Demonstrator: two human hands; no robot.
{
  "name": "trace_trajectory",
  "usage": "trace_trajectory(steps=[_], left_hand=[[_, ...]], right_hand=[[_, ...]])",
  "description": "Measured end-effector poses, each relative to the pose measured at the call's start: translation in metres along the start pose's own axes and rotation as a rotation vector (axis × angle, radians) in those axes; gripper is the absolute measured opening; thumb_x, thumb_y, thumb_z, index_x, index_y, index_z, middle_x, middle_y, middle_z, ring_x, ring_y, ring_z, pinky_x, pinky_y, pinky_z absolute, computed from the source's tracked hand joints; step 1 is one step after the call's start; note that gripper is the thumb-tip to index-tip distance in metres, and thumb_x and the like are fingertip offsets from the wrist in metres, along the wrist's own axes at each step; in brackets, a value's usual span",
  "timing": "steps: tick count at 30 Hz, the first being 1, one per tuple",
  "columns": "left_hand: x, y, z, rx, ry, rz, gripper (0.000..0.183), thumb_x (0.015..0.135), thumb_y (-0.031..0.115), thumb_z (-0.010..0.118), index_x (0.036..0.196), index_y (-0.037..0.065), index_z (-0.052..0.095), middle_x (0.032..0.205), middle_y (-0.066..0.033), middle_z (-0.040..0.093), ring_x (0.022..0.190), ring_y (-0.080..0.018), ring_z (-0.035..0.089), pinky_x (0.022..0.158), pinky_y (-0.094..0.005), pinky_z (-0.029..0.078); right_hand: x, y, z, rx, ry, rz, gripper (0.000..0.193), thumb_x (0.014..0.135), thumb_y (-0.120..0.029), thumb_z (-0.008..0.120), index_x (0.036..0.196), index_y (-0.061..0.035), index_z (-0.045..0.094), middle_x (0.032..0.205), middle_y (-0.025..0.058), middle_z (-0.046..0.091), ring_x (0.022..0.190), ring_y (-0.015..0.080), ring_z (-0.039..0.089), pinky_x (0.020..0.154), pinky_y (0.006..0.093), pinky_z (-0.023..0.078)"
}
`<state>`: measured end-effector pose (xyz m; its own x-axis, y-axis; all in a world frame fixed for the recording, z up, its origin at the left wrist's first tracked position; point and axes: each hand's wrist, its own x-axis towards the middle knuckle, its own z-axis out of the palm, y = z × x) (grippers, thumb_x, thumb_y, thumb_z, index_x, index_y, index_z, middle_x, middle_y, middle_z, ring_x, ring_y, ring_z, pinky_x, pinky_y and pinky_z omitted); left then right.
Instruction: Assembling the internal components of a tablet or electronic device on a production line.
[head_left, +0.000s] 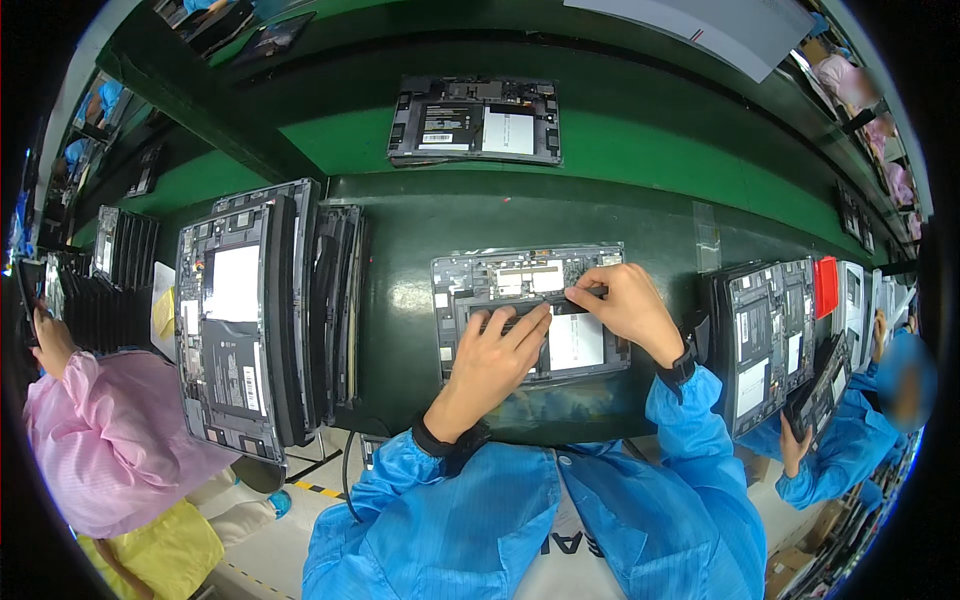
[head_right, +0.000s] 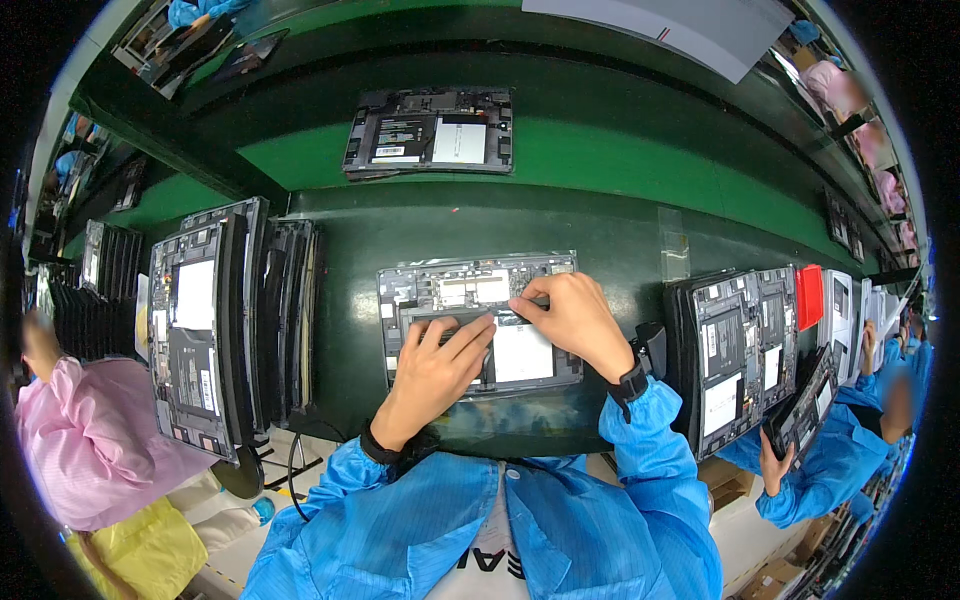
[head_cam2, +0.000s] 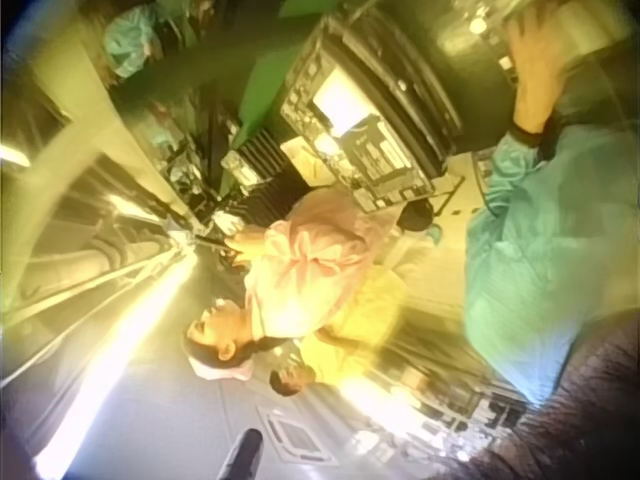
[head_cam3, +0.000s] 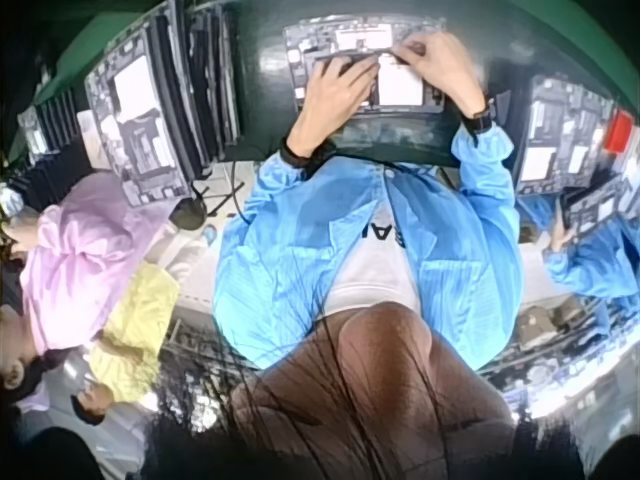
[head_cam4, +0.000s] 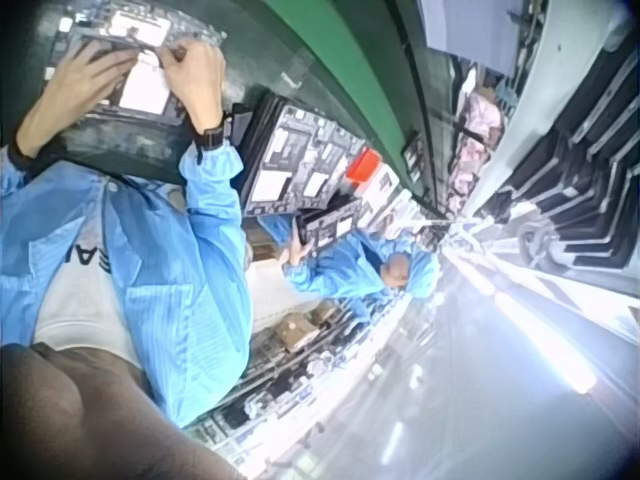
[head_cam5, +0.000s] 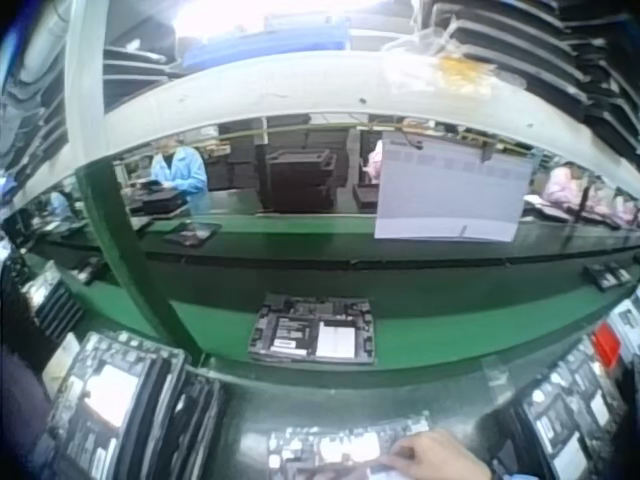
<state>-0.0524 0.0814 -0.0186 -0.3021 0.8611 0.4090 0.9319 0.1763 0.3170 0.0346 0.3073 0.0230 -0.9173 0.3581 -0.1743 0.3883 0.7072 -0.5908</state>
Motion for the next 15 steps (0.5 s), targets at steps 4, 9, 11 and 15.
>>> trace_trajectory(steps=[4, 9, 11, 15], left_hand=[[0.000, 0.000, -0.001, 0.026, -0.009, 0.030, 0.042, 0.084, 0.015, 0.076, 0.125, 0.005, 0.073, 0.137, -0.0011, 0.067, 0.108, -0.0243, 0.057, 0.090, -0.0393, 0.047], [0.002, 0.002, -0.001, 0.047, -0.009, 0.005, 0.038, 0.084, 0.013, 0.077, 0.122, 0.008, 0.075, 0.136, 0.0032, 0.068, 0.105, -0.0226, 0.058, 0.091, -0.0388, 0.047], [0.002, 0.003, -0.001, 0.019, 0.000, -0.006, 0.039, 0.084, 0.012, 0.076, 0.122, 0.007, 0.075, 0.136, 0.0024, 0.068, 0.105, -0.0225, 0.058, 0.091, -0.0383, 0.047], [0.001, -0.001, -0.005, 0.039, -0.033, 0.035, 0.047, 0.082, 0.013, 0.074, 0.127, 0.004, 0.072, 0.140, -0.0023, 0.066, 0.107, -0.0237, 0.058, 0.089, -0.0377, 0.047]], right_hand=[[-0.002, -0.001, 0.000, 0.012, 0.003, 0.007, 0.026, 0.092, -0.028, 0.078, 0.093, -0.0021, 0.080, 0.081, 0.0187, 0.076, 0.072, 0.0338, 0.074, 0.068, 0.0405, 0.056], [-0.003, 0.000, 0.002, 0.053, 0.038, -0.024, 0.026, 0.093, -0.029, 0.078, 0.091, -0.0024, 0.080, 0.080, 0.0187, 0.075, 0.067, 0.0343, 0.073, 0.064, 0.0412, 0.055], [-0.004, -0.004, -0.003, 0.043, 0.020, 0.010, 0.026, 0.093, -0.029, 0.077, 0.091, -0.0028, 0.079, 0.078, 0.0180, 0.074, 0.072, 0.0361, 0.071, 0.069, 0.0426, 0.054], [-0.004, -0.007, -0.013, -0.134, 0.197, -0.147, 0.029, 0.093, -0.029, 0.077, 0.099, -0.0016, 0.073, 0.087, 0.0147, 0.071, 0.090, 0.0340, 0.065, 0.093, 0.0422, 0.047]])
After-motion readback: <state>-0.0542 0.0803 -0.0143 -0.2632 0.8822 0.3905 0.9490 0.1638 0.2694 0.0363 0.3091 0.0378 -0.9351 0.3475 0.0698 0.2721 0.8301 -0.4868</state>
